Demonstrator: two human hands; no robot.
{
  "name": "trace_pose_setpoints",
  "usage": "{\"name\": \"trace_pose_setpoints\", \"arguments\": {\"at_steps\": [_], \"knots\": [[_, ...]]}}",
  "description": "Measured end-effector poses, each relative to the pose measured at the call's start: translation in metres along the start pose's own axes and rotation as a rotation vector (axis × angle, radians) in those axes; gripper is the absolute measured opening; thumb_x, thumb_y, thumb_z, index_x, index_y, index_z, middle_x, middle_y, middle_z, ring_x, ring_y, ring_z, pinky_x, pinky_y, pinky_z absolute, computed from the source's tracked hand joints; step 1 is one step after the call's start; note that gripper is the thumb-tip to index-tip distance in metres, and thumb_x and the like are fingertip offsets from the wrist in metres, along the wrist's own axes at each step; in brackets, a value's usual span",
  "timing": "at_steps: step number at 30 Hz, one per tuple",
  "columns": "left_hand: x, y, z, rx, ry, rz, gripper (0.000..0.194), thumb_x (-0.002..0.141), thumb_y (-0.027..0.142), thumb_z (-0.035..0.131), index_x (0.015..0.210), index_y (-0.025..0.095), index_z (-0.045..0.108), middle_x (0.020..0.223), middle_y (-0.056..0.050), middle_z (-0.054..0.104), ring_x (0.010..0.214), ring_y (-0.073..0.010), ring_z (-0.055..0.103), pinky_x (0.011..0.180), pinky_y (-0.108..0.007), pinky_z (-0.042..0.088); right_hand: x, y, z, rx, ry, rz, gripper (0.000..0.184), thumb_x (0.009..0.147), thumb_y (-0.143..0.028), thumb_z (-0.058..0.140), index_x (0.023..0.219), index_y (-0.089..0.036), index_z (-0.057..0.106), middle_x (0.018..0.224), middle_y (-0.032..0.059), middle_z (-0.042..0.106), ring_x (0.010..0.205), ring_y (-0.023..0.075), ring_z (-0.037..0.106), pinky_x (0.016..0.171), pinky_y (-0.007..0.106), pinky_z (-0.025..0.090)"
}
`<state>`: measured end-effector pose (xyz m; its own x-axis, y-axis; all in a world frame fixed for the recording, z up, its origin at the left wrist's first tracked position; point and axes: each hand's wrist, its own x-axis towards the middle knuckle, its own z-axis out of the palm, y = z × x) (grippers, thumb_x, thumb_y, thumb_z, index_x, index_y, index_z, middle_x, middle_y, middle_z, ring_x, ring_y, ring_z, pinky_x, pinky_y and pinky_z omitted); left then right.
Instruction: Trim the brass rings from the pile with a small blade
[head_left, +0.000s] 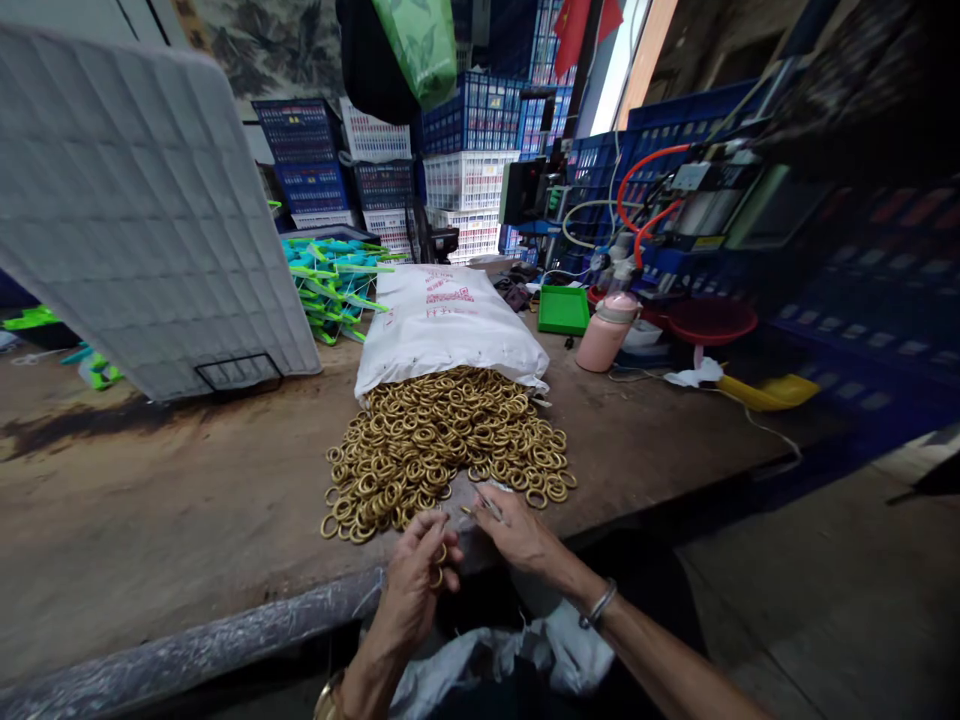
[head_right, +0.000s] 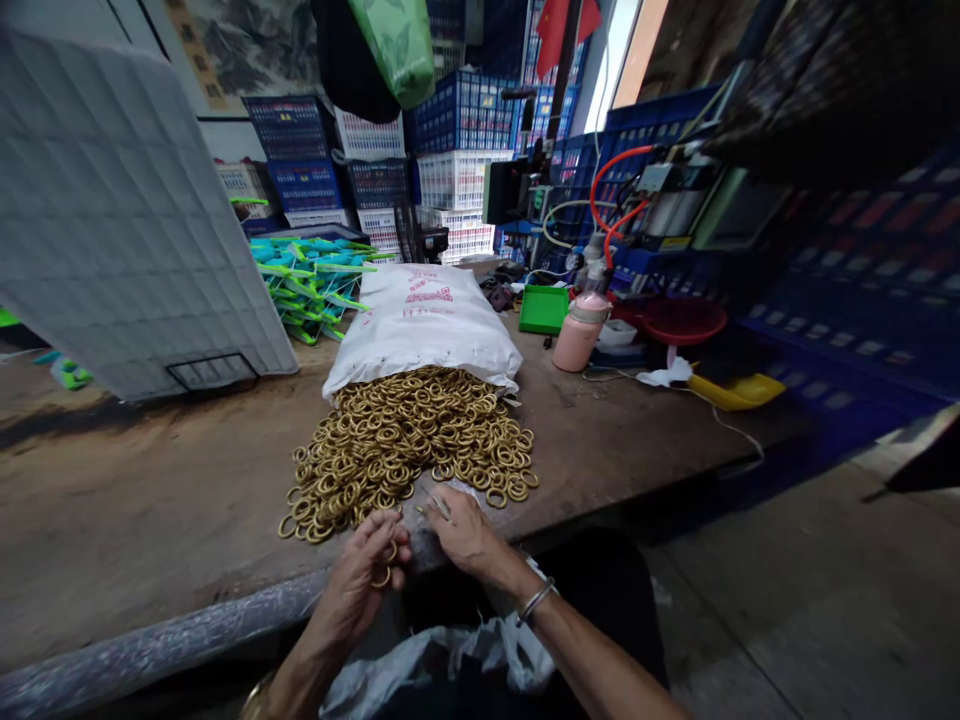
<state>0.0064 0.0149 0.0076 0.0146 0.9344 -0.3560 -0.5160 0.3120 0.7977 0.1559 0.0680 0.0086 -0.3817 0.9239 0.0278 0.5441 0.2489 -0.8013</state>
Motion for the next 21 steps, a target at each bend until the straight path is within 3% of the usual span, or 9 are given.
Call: {"name": "trace_pose_setpoints", "arguments": {"at_steps": [3,8,15,18,21], "knots": [[0.0,-0.002,0.004,0.175,-0.021,0.044,0.038,0.067,0.042,0.063,0.095,0.018,0.052,0.057,0.005,0.053,0.042,-0.0074,0.046,0.035,-0.016,0.031,-0.009,-0.005,-0.003,0.214,-0.071,0.0,0.02,0.082,-0.031,0.041,0.07,-0.017,0.047,0.061,-0.005,0.041,0.058,0.0084,0.038,0.056,0.02,0.03],[-0.003,-0.004,0.01,0.364,-0.025,0.07,0.03,0.07,0.047,0.059,0.071,0.018,0.052,0.04,0.01,0.037,0.033,-0.0043,0.028,0.035,-0.016,0.023,-0.016,-0.006,0.001,0.414,-0.132,0.075,0.017,0.08,-0.03,0.043,0.07,-0.017,0.045,0.056,-0.0069,0.037,0.053,0.0065,0.033,0.051,0.018,0.03],[-0.003,-0.006,0.011,0.496,0.009,0.272,0.024,0.071,0.039,0.06,0.065,0.016,0.057,0.05,0.005,0.046,0.045,-0.0071,0.037,0.042,-0.018,0.028,-0.012,-0.008,0.009,0.413,-0.087,0.141,0.023,0.081,-0.036,0.042,0.068,-0.017,0.043,0.053,-0.007,0.037,0.048,0.0062,0.033,0.046,0.018,0.028],[-0.004,-0.007,0.011,0.435,-0.003,0.131,0.026,0.071,0.043,0.058,0.068,0.017,0.053,0.047,0.007,0.042,0.038,-0.0056,0.032,0.038,-0.017,0.024,-0.009,-0.006,0.012,0.386,-0.027,0.136,0.019,0.078,-0.033,0.044,0.067,-0.017,0.045,0.054,-0.0066,0.038,0.05,0.0068,0.034,0.047,0.018,0.028],[-0.005,-0.006,0.011,0.338,-0.086,-0.017,0.032,0.074,0.049,0.052,0.066,0.018,0.048,0.044,0.008,0.038,0.034,-0.0039,0.027,0.035,-0.016,0.02,-0.008,-0.006,0.013,0.374,-0.003,0.141,0.017,0.078,-0.031,0.044,0.067,-0.017,0.046,0.053,-0.0063,0.041,0.051,0.0074,0.036,0.049,0.018,0.029]]}}
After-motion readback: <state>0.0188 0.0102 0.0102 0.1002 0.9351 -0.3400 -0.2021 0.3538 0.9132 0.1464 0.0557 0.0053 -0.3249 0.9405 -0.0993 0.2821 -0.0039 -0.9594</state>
